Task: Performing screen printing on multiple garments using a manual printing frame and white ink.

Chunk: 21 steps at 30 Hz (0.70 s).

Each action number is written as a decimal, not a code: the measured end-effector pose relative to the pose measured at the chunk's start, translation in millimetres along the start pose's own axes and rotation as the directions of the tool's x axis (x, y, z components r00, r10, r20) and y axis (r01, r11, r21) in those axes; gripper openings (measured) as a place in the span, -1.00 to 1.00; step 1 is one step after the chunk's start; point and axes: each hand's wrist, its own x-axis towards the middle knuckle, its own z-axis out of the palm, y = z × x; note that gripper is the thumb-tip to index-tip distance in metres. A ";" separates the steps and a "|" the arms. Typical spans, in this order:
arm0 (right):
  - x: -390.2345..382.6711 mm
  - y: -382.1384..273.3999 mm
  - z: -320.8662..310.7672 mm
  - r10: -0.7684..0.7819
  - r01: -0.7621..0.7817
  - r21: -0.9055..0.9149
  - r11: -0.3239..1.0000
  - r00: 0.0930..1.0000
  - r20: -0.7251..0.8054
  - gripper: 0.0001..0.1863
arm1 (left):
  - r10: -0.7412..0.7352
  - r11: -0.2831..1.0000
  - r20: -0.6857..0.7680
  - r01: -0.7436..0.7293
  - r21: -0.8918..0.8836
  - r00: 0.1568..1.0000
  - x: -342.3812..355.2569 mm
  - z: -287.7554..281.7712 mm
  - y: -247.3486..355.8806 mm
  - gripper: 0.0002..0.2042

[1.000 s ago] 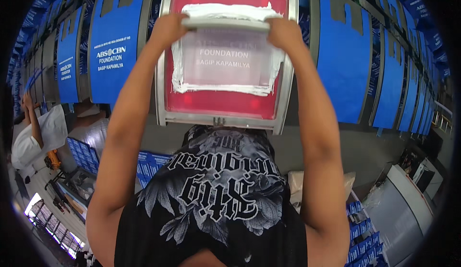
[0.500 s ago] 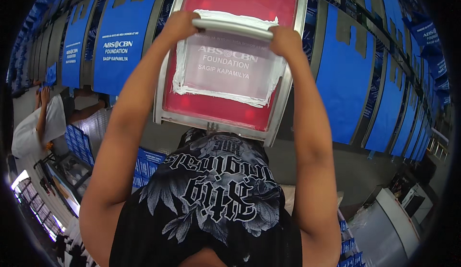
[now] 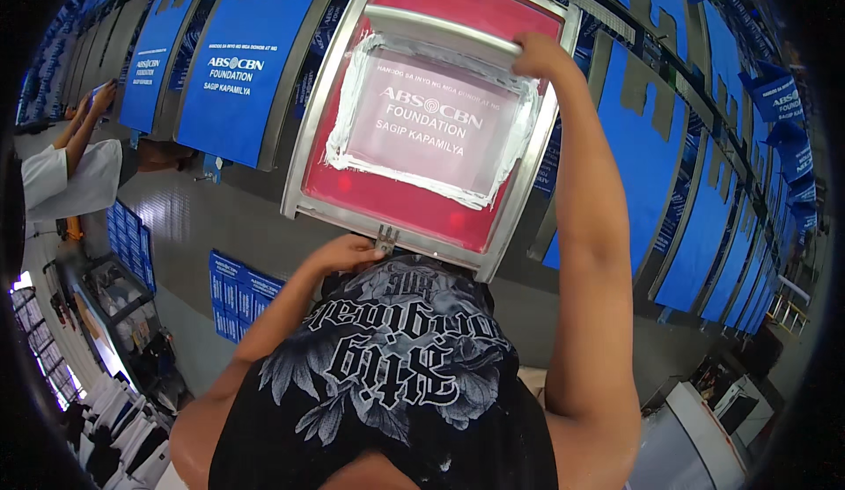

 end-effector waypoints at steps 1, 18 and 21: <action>0.9 -2.4 -0.3 -0.049 0.049 -0.004 0.999 0.999 0.003 -0.45 | 0.002 1.000 0.003 -0.002 -0.002 1.000 8.6 13.1 -14.2 -0.55; -228.1 -160.3 132.5 -0.048 0.027 -0.084 0.996 0.963 -0.263 -0.55 | 0.184 0.971 0.069 -0.170 -0.169 0.981 -12.9 20.1 15.1 -0.58; -239.4 -165.7 139.3 -0.044 0.027 -0.065 0.998 0.958 -0.284 -0.55 | 0.117 0.993 -0.027 -0.117 -0.004 0.993 -4.0 21.9 14.9 -0.55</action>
